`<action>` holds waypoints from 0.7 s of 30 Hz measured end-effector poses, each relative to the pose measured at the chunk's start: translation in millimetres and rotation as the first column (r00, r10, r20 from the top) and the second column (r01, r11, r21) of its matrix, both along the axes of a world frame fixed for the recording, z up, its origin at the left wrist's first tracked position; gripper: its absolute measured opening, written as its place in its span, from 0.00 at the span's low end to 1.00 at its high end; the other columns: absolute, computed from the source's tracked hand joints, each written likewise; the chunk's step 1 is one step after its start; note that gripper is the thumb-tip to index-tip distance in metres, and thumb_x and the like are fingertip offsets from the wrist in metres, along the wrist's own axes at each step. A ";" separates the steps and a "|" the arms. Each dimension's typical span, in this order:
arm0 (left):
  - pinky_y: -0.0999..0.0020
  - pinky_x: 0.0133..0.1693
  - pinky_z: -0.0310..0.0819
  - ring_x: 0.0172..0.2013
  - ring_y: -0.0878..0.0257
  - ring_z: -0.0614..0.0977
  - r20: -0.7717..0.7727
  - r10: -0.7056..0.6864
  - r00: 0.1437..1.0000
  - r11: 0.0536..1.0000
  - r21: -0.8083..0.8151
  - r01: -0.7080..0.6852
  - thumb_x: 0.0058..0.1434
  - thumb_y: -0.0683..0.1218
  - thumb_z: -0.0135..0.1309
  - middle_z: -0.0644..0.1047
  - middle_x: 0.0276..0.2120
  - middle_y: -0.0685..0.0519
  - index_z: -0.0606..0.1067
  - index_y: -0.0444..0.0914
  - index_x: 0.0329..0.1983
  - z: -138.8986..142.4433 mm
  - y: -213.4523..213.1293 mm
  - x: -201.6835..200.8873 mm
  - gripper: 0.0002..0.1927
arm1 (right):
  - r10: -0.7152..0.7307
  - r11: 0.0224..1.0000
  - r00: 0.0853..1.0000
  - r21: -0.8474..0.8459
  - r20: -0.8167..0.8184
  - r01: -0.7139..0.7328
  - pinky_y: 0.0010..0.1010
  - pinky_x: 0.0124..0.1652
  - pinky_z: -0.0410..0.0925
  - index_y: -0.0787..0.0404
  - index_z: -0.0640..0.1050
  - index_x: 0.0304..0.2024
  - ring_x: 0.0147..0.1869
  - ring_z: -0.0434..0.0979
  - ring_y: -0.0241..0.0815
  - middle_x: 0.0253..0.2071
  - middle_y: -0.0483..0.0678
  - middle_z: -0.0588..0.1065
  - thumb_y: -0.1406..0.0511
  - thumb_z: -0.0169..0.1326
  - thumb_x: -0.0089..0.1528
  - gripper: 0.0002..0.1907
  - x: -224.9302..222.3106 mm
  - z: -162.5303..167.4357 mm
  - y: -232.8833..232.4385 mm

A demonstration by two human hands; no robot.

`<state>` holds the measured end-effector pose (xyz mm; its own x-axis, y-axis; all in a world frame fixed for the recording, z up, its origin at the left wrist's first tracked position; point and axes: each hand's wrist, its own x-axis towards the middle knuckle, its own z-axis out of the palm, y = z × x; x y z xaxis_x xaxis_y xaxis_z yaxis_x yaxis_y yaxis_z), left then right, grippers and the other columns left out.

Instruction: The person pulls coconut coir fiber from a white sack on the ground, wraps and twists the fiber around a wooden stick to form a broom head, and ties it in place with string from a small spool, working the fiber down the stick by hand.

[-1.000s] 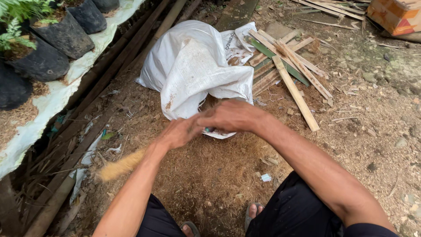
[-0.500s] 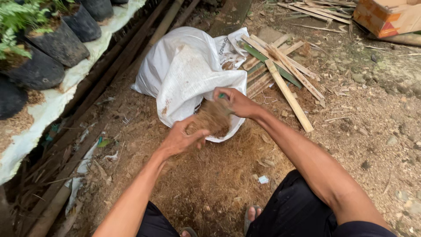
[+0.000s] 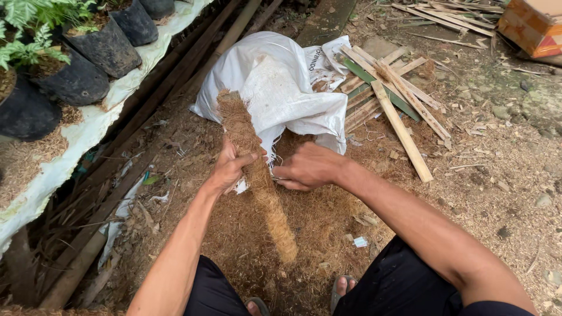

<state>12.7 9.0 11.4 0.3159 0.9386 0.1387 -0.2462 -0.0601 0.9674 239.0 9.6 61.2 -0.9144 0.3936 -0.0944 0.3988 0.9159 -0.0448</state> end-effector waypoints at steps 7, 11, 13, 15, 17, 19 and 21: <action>0.67 0.29 0.64 0.29 0.61 0.70 0.189 0.084 0.978 0.975 -0.218 -0.042 0.72 0.55 0.56 0.82 0.46 0.39 0.69 0.26 0.54 -1.3 -1.7 1.5 0.27 | -0.276 0.931 0.946 -0.292 -0.167 0.220 0.34 0.15 0.61 0.58 0.71 0.29 0.11 0.58 0.34 0.11 0.39 0.62 0.57 0.46 0.68 0.17 -22.2 -2.6 -16.4; 0.66 0.49 0.84 0.42 0.68 0.82 0.331 0.165 0.929 0.979 -0.170 -0.114 0.62 0.62 0.55 0.76 0.41 0.52 0.68 0.40 0.60 -1.6 0.3 11.9 0.31 | -0.410 0.881 0.871 -0.362 -0.269 0.303 0.33 0.14 0.63 0.57 0.71 0.29 0.11 0.56 0.36 0.12 0.39 0.61 0.54 0.43 0.70 0.19 -43.2 -14.2 -35.3; 0.65 0.42 0.75 0.39 0.66 0.76 0.370 0.224 0.902 0.970 -0.178 -0.168 0.64 0.62 0.55 0.75 0.42 0.52 0.68 0.38 0.62 -1.8 3.9 12.9 0.31 | -0.478 0.811 0.822 -0.516 -0.311 0.277 0.32 0.15 0.63 0.56 0.70 0.29 0.13 0.55 0.35 0.15 0.40 0.59 0.54 0.36 0.73 0.22 -56.3 -19.9 -48.5; 0.66 0.26 0.57 0.33 0.61 0.65 0.381 0.305 0.873 0.947 -0.222 -0.234 0.71 0.62 0.53 0.75 0.46 0.49 0.70 0.29 0.62 -0.8 8.3 10.5 0.33 | -0.588 0.671 0.734 -0.712 -0.341 0.206 0.30 0.17 0.65 0.56 0.69 0.29 0.16 0.58 0.34 0.17 0.39 0.60 0.53 0.33 0.75 0.24 -66.7 -23.8 -59.5; 0.56 0.49 0.71 0.48 0.56 0.76 0.445 0.301 0.843 0.951 -0.210 -0.229 0.68 0.63 0.51 0.80 0.48 0.47 0.71 0.28 0.57 0.6 10.3 9.3 0.34 | -0.730 0.441 0.602 -0.896 -0.323 0.053 0.26 0.20 0.69 0.56 0.68 0.30 0.19 0.64 0.30 0.19 0.37 0.63 0.52 0.32 0.74 0.24 -75.6 -25.8 -64.9; 0.48 0.60 0.78 0.55 0.52 0.83 0.516 0.311 0.798 0.950 -0.202 -0.240 0.66 0.63 0.50 0.82 0.49 0.47 0.70 0.31 0.52 2.7 9.8 8.9 0.31 | -0.732 0.390 0.584 -0.919 -0.351 -0.063 0.25 0.20 0.63 0.56 0.67 0.32 0.20 0.61 0.32 0.21 0.38 0.61 0.50 0.31 0.75 0.25 -75.3 -24.9 -58.7; 0.44 0.59 0.80 0.53 0.50 0.84 0.593 0.332 0.733 0.943 -0.195 -0.269 0.65 0.62 0.50 0.80 0.48 0.51 0.67 0.37 0.48 5.2 7.3 8.1 0.24 | -0.706 0.419 0.614 -0.907 -0.353 -0.041 0.26 0.20 0.61 0.56 0.67 0.35 0.22 0.59 0.34 0.23 0.40 0.60 0.49 0.30 0.76 0.25 -73.2 -23.5 -48.0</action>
<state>20.8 16.3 16.5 -0.1079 0.9877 0.1128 -0.7682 -0.1549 0.6212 165.8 -38.4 37.7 -0.6521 0.7561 -0.0555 0.1722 0.0765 -0.9821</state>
